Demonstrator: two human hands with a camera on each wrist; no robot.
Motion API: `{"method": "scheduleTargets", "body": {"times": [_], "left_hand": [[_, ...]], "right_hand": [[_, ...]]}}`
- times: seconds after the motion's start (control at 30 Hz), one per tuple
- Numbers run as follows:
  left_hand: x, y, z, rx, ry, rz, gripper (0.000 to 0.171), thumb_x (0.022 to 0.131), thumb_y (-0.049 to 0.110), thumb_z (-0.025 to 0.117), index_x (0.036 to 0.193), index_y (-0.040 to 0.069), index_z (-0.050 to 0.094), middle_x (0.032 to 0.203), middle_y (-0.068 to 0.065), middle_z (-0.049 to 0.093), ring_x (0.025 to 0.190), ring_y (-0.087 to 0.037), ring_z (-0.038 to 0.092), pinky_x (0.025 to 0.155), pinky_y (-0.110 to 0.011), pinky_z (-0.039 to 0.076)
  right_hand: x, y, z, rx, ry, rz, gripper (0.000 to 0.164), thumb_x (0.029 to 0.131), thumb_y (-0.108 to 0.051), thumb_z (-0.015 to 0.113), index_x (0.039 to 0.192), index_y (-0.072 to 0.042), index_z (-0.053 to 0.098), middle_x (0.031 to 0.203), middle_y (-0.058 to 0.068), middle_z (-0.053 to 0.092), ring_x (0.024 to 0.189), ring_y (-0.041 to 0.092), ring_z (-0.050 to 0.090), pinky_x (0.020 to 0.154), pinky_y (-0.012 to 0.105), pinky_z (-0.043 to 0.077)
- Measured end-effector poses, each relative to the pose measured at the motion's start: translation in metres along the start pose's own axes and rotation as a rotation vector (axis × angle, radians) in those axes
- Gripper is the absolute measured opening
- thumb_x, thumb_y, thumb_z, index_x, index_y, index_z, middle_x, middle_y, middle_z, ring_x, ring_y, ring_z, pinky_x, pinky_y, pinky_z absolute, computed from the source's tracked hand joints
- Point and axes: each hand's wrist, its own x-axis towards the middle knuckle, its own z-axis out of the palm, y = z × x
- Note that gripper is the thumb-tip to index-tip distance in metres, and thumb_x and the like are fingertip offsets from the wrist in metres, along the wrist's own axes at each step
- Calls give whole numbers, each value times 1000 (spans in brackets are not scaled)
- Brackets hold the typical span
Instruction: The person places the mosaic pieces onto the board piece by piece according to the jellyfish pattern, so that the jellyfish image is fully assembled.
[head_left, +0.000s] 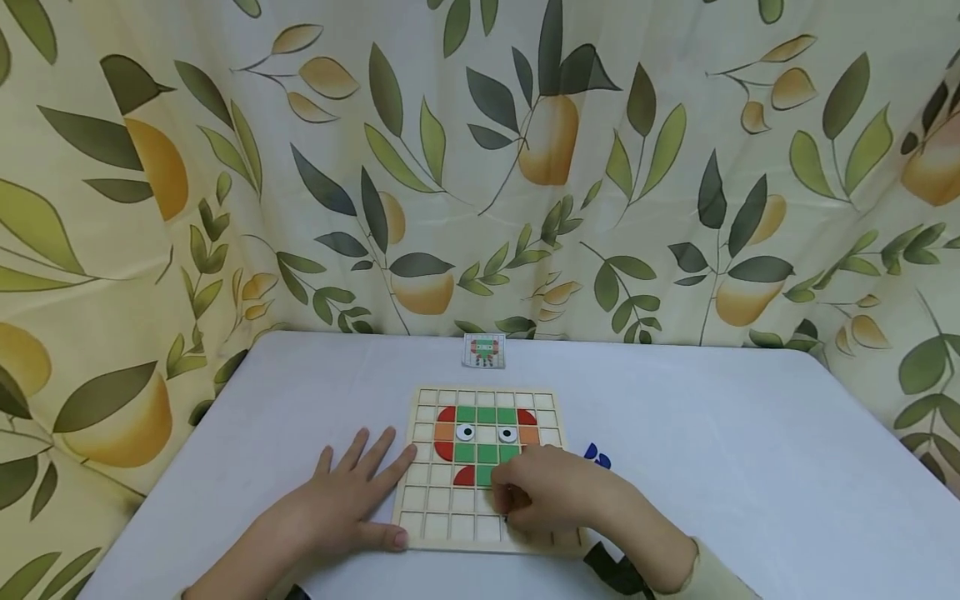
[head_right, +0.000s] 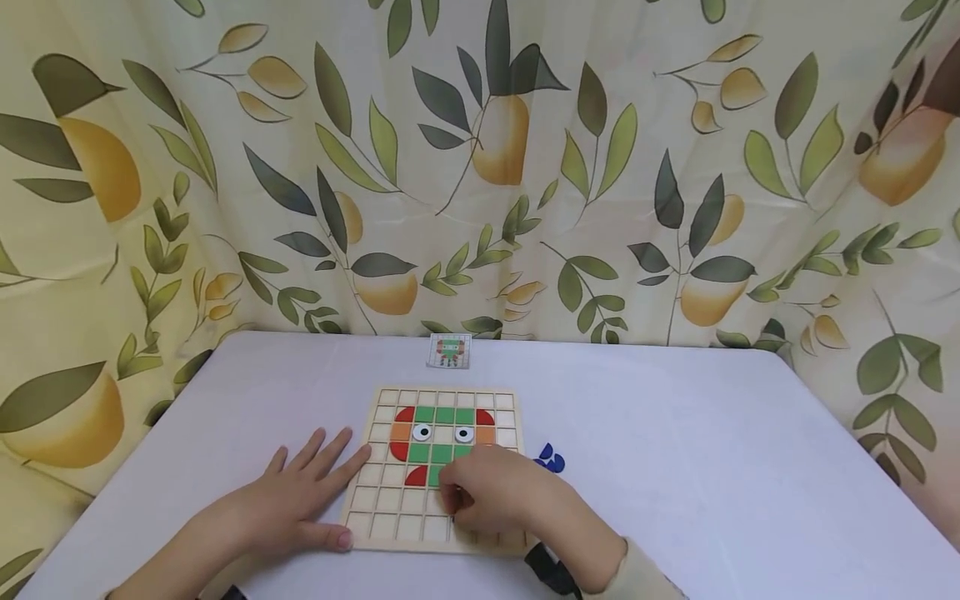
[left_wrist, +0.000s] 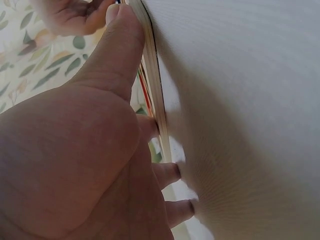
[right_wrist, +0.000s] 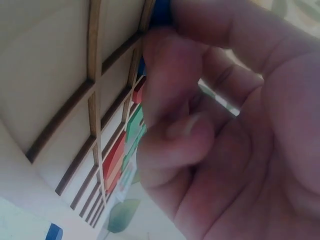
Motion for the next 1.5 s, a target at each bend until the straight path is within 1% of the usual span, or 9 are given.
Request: {"method": "scheduleTargets", "body": {"times": [0.27, 0.5, 0.83, 0.97, 1.07, 1.2, 1.3, 1.37, 1.5], "left_hand": [[1, 1, -3, -8, -8, -4, 105, 73, 77, 63, 159, 33, 23, 169, -7, 10, 153, -41, 2, 110, -76, 7], [2, 2, -3, 4, -9, -6, 105, 73, 77, 64, 159, 33, 23, 169, -7, 9, 153, -41, 1, 110, -76, 8], [3, 4, -6, 19, 11, 0, 104, 75, 77, 63, 159, 31, 24, 168, -8, 10, 153, -41, 2, 111, -76, 8], [3, 4, -7, 17, 10, 1, 104, 74, 76, 64, 159, 31, 24, 168, -9, 10, 153, -42, 2, 111, -76, 8], [4, 4, -6, 19, 10, 2, 104, 74, 76, 64, 159, 31, 24, 168, -9, 10, 153, -42, 2, 111, -76, 8], [5, 4, -5, 25, 6, 0, 105, 74, 76, 64, 159, 31, 24, 168, -9, 10, 153, -42, 2, 111, -75, 8], [6, 3, -4, 21, 1, -1, 105, 74, 76, 65, 159, 30, 24, 168, -9, 10, 153, -42, 2, 111, -76, 8], [6, 3, -3, 24, -1, -3, 105, 74, 76, 65, 159, 30, 24, 168, -9, 10, 153, -42, 2, 111, -75, 8], [6, 2, -1, 24, -5, -8, 105, 74, 77, 65, 159, 31, 24, 168, -8, 10, 153, -42, 2, 111, -76, 7]], "right_hand": [[1, -2, -1, 20, 12, 25, 21, 83, -14, 78, 74, -26, 63, 65, -14, 55, 61, 3, 48, 57, 22, 42], [1, -1, -2, 61, -5, 36, 20, 83, -14, 78, 73, -25, 64, 66, -14, 56, 63, 3, 50, 59, 22, 43], [3, 1, -5, 13, 15, 41, 22, 79, -11, 77, 71, -25, 62, 64, -13, 54, 60, 4, 49, 55, 23, 41], [1, 2, -9, 4, 13, 27, 20, 82, -11, 75, 72, -25, 65, 65, -14, 56, 62, 4, 50, 58, 23, 44], [-2, 5, -15, -10, 32, 22, 19, 84, -13, 74, 73, -26, 67, 65, -15, 57, 62, 5, 51, 58, 24, 44], [-6, 13, -23, -33, 79, 48, 17, 86, -16, 75, 74, -26, 69, 66, -14, 56, 64, 8, 51, 59, 26, 44], [-8, 19, -27, -31, 108, 71, 17, 87, -15, 75, 76, -26, 68, 67, -12, 55, 65, 9, 50, 59, 26, 43], [-8, 22, -28, -18, 118, 68, 18, 88, -13, 75, 77, -25, 68, 67, -12, 55, 65, 8, 50, 58, 25, 42], [-8, 23, -29, 24, 91, 50, 16, 88, -14, 75, 79, -25, 68, 69, -11, 56, 68, 9, 51, 59, 25, 43]]}}
